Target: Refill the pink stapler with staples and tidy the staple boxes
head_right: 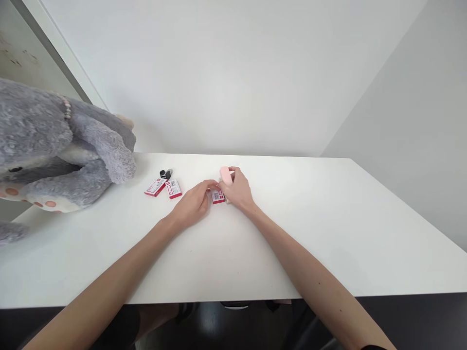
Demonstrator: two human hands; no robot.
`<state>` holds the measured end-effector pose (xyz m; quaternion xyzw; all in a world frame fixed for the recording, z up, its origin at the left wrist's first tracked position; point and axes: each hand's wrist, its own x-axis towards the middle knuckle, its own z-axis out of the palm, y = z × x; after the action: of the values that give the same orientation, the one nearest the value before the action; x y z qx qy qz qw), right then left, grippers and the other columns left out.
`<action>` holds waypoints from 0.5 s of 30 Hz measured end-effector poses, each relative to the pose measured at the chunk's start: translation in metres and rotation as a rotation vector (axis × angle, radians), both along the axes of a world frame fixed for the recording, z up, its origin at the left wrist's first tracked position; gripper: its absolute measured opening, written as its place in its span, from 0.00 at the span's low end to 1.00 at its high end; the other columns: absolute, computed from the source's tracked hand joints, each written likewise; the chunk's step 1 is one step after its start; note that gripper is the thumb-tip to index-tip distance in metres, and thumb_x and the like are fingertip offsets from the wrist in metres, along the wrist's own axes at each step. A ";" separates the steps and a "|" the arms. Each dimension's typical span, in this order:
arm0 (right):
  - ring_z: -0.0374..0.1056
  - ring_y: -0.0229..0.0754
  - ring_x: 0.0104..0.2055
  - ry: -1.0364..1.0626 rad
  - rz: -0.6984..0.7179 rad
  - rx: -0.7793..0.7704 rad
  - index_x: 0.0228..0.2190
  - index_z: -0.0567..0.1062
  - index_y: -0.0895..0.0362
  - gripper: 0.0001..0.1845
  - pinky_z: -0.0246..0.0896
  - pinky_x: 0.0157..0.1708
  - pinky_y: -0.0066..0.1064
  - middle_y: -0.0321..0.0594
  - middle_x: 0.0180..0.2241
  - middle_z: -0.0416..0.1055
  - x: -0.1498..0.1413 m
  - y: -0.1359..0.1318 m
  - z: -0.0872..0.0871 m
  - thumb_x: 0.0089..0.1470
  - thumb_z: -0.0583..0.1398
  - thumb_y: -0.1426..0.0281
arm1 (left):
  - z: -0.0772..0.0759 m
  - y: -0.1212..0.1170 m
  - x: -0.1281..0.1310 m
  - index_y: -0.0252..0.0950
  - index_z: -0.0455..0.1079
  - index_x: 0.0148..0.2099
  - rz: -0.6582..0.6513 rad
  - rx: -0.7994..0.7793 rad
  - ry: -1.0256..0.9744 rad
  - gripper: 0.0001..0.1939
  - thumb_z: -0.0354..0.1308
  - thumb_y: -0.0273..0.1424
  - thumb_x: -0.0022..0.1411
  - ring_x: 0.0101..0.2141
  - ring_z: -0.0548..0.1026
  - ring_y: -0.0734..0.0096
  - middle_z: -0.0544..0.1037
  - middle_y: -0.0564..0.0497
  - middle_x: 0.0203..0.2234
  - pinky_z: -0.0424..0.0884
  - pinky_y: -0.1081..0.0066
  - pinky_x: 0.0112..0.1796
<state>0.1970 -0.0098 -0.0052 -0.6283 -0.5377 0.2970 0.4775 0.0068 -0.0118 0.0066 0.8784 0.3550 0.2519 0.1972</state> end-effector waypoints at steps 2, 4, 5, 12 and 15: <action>0.74 0.48 0.45 -0.013 -0.012 -0.011 0.52 0.68 0.51 0.28 0.68 0.44 0.41 0.39 0.43 0.76 -0.001 -0.001 0.001 0.49 0.62 0.63 | 0.001 0.000 0.000 0.42 0.61 0.61 0.006 -0.011 -0.006 0.26 0.44 0.19 0.65 0.54 0.77 0.60 0.80 0.49 0.54 0.75 0.59 0.50; 0.74 0.48 0.44 -0.020 -0.020 -0.019 0.52 0.68 0.50 0.27 0.67 0.43 0.40 0.39 0.43 0.76 -0.003 -0.002 0.003 0.48 0.62 0.63 | 0.002 -0.001 0.000 0.43 0.61 0.61 0.009 -0.013 -0.009 0.26 0.43 0.19 0.65 0.53 0.78 0.60 0.80 0.49 0.53 0.76 0.59 0.49; 0.74 0.49 0.43 -0.020 -0.022 -0.024 0.51 0.68 0.50 0.27 0.67 0.42 0.40 0.39 0.43 0.76 -0.003 -0.003 0.004 0.48 0.62 0.63 | 0.002 -0.001 0.000 0.43 0.61 0.61 0.009 -0.012 -0.010 0.26 0.43 0.19 0.65 0.52 0.78 0.60 0.80 0.49 0.53 0.76 0.59 0.49; 0.74 0.51 0.42 -0.038 -0.028 -0.069 0.51 0.66 0.49 0.27 0.67 0.39 0.41 0.39 0.41 0.76 -0.008 -0.010 0.011 0.48 0.62 0.63 | 0.001 0.000 -0.001 0.43 0.61 0.61 0.020 0.000 -0.017 0.24 0.43 0.20 0.67 0.49 0.79 0.60 0.80 0.48 0.49 0.76 0.60 0.45; 0.75 0.51 0.42 -0.050 -0.037 -0.068 0.50 0.67 0.49 0.26 0.67 0.40 0.42 0.39 0.41 0.76 -0.009 -0.010 0.010 0.48 0.62 0.62 | -0.003 0.001 0.000 0.42 0.63 0.61 0.067 0.047 0.007 0.22 0.43 0.22 0.68 0.50 0.78 0.59 0.78 0.46 0.51 0.76 0.60 0.46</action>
<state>0.1875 -0.0195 0.0049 -0.6613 -0.5273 0.2903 0.4476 0.0067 -0.0112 0.0038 0.8713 0.3787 0.2638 0.1667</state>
